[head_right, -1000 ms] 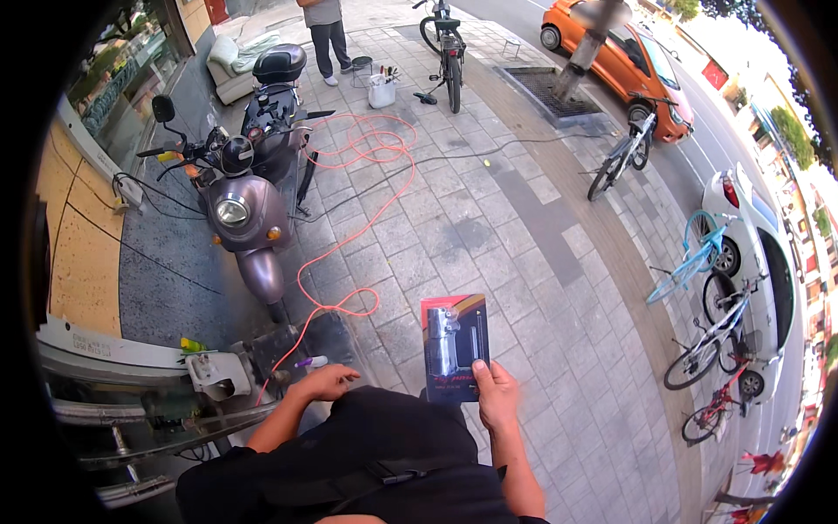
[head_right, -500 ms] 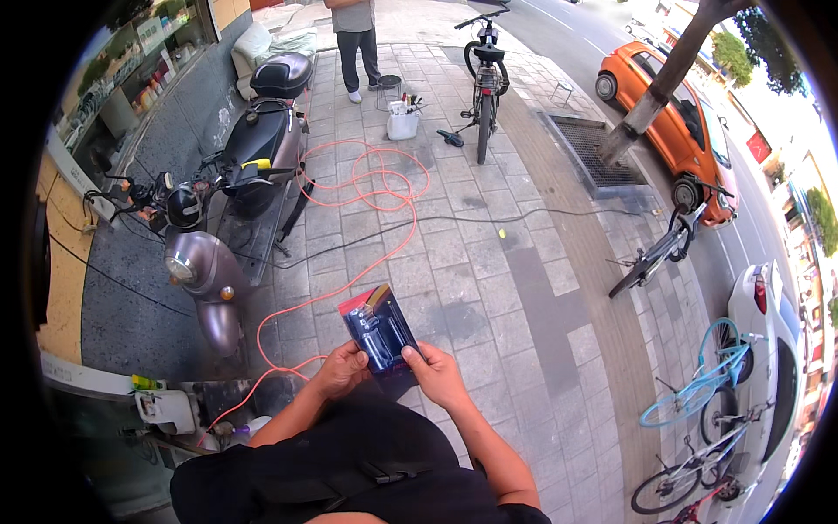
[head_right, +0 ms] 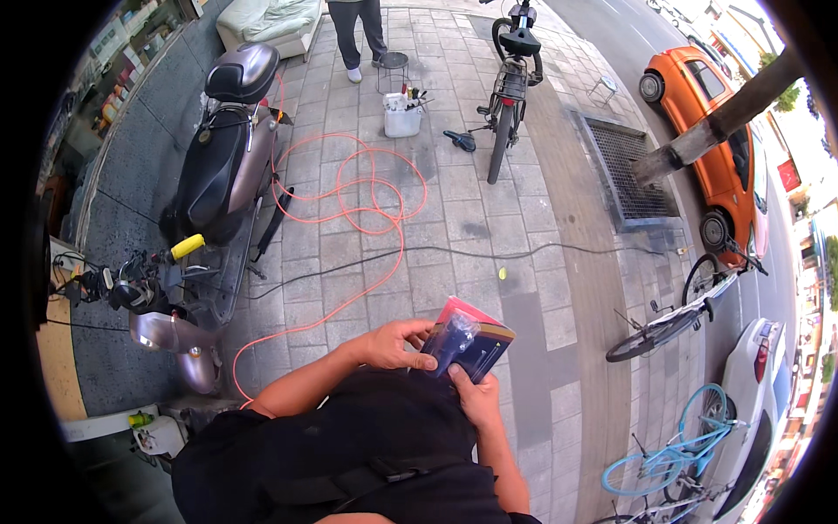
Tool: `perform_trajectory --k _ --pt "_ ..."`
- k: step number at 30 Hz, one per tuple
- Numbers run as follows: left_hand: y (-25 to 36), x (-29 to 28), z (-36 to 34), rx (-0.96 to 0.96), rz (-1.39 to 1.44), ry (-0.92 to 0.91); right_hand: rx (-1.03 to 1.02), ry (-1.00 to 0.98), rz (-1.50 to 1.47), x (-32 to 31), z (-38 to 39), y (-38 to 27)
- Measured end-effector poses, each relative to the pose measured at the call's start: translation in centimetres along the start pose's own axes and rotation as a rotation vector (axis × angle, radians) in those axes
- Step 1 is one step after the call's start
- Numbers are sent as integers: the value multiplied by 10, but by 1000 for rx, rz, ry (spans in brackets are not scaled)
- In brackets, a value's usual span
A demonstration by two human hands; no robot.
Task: The person unpacks a new bicycle bell and handlebar grips, then installs them on a bicycle handlebar using a hex key. They tighten the bell mount and slide on the grips, adjusting the handlebar position as needed.
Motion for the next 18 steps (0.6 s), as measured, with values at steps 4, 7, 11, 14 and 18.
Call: perform_trajectory --k 4,7,11,14,18 --pt "118 -145 -114 348 -428 249 -105 146 -92 -65 -173 -50" --pt "265 -169 -165 813 -370 21 -41 115 9 -119 -288 -100" --pt "430 -189 -312 1082 -63 -238 113 -23 128 -191 -432 -261" --pt "463 -247 -382 1157 161 -276 28 -105 141 -194 -528 -323" --pt "507 -379 -440 1077 223 -314 -14 -134 290 -184 -669 -393"
Point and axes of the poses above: each hand's wrist, its own z-axis away from the middle knuckle, its own x-axis out of the palm, y = z × x, the point moved 7 cm from there along -z, towards the middle knuckle, and after that the axes turned 13 degrees about -y, right-handed, at the moved point
